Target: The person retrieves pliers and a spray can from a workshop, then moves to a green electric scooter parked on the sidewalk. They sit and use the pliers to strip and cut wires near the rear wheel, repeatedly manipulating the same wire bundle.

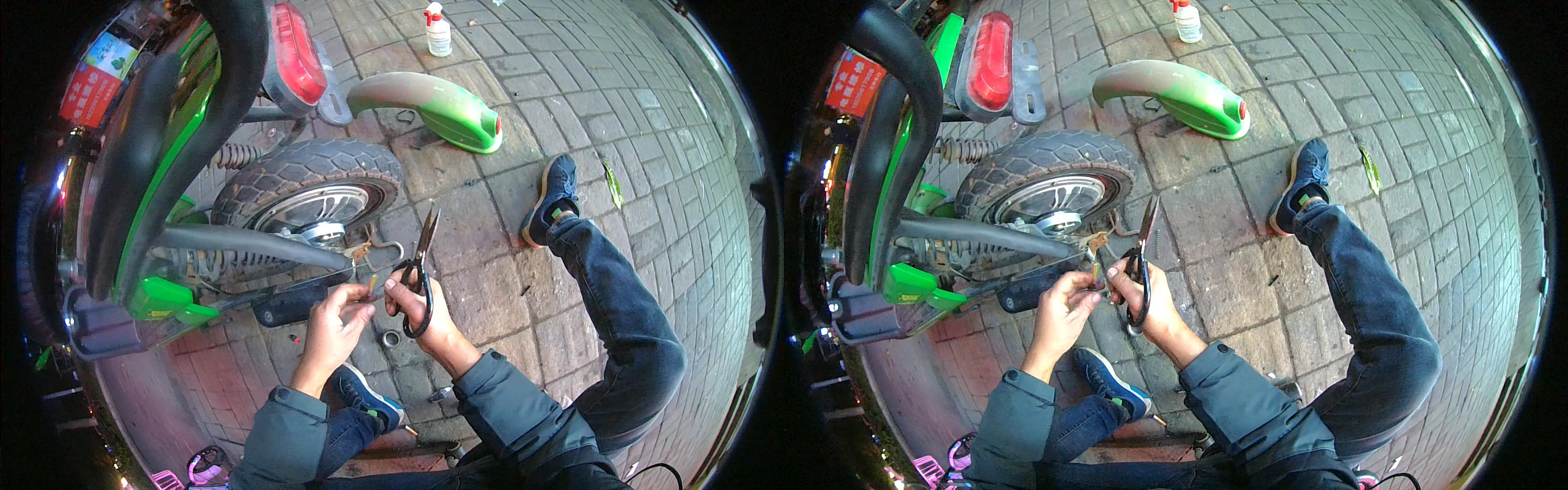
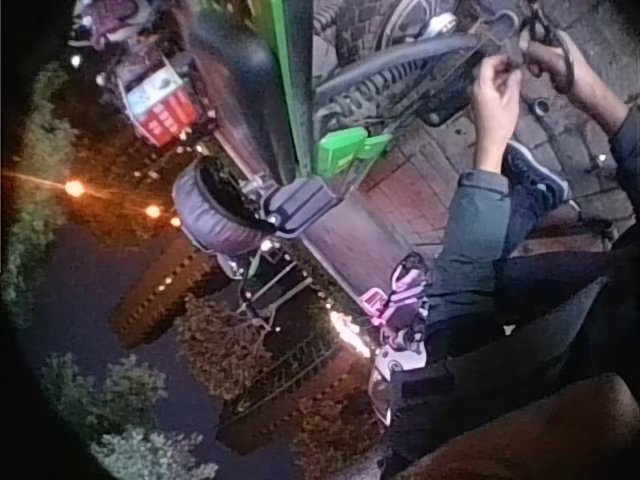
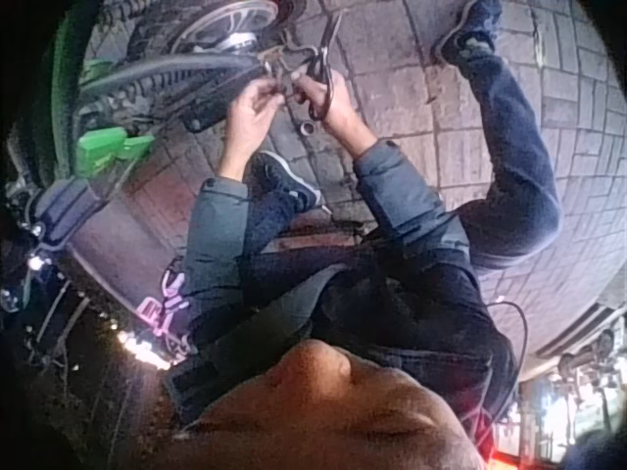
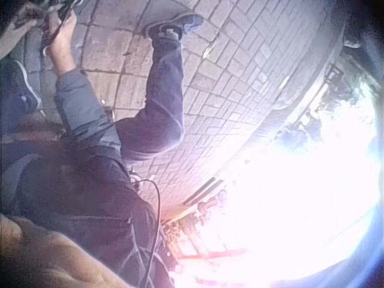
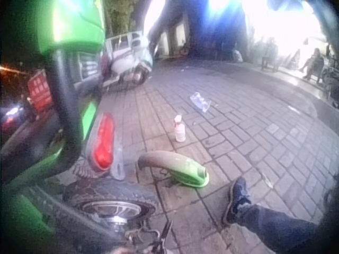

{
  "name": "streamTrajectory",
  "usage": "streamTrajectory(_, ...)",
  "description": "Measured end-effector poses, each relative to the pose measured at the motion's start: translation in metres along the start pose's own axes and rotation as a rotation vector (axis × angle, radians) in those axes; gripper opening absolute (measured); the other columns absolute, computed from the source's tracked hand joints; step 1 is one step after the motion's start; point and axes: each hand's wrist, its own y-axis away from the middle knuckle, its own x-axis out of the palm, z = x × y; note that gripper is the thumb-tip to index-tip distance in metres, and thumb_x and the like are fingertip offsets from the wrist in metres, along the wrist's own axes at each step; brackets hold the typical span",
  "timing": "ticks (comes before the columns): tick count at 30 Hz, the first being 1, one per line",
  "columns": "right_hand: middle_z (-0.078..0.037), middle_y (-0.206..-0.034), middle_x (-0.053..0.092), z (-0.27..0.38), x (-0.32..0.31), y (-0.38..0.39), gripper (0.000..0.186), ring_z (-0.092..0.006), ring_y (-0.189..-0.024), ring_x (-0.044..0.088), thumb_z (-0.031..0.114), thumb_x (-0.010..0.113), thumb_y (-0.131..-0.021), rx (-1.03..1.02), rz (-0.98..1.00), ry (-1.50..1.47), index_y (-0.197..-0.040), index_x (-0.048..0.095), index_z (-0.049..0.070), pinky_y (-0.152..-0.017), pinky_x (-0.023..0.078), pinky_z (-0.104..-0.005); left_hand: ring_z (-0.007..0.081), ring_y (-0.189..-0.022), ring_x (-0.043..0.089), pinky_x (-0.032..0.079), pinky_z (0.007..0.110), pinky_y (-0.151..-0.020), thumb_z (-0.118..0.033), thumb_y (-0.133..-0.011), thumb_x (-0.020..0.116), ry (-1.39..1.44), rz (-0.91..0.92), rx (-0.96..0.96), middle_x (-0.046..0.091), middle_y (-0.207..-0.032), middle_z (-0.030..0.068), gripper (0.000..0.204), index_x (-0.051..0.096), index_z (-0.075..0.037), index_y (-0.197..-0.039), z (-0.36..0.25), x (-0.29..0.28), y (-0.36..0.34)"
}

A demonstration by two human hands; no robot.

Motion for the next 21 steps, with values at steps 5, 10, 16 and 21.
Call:
streamTrajectory(5, -0.002, -0.074, 0.055, -0.021, -0.023, 0.006, 0.022, -0.0117, -0.066, 0.051, 0.023, 0.066, -0.093, 0.064, -0.277, 0.299, -0.091, 0.058, 0.003, -0.061, 0.042, -0.0281, 0.0205, -0.075, 0.069, 0.053, 0.03, -0.066, -0.007, -0.088, 0.069, -0.268, -0.164, 0.078, 0.07, -0.089, 0.0132, 0.015, 0.065, -0.001, -0.101, -0.003, 0.019, -0.011)
streamTrajectory(10, -0.021, -0.073, 0.059, -0.055, -0.044, 0.029, 0.036, -0.0333, -0.07, 0.06, 0.032, 0.069, -0.084, 0.022, -0.342, 0.76, -0.085, 0.054, 0.0, -0.066, 0.047, -0.0424, 0.0267, -0.072, 0.068, 0.053, 0.035, -0.064, -0.007, -0.089, 0.067, -0.328, -0.236, 0.15, 0.069, -0.088, 0.0154, 0.012, 0.064, 0.0, -0.098, -0.001, 0.042, -0.026)
streamTrajectory(16, -0.024, -0.069, 0.058, -0.064, -0.035, 0.038, 0.042, -0.0401, -0.065, 0.06, 0.037, 0.07, -0.082, -0.018, -0.228, 0.901, -0.075, 0.053, -0.002, -0.062, 0.046, -0.0455, 0.031, -0.078, 0.068, 0.055, 0.036, -0.066, -0.004, -0.09, 0.065, -0.308, -0.208, 0.177, 0.067, -0.094, 0.0175, 0.013, 0.061, 0.001, -0.101, 0.006, 0.04, -0.025)
streamTrajectory(21, -0.023, -0.068, 0.06, -0.055, -0.025, 0.036, 0.039, -0.0384, -0.064, 0.062, 0.033, 0.071, -0.083, -0.03, -0.193, 0.937, -0.081, 0.056, -0.003, -0.06, 0.047, -0.0443, 0.0312, -0.081, 0.068, 0.056, 0.036, -0.067, -0.002, -0.089, 0.064, -0.326, -0.22, 0.196, 0.067, -0.095, 0.0175, 0.014, 0.061, 0.002, -0.102, 0.007, 0.039, -0.022)
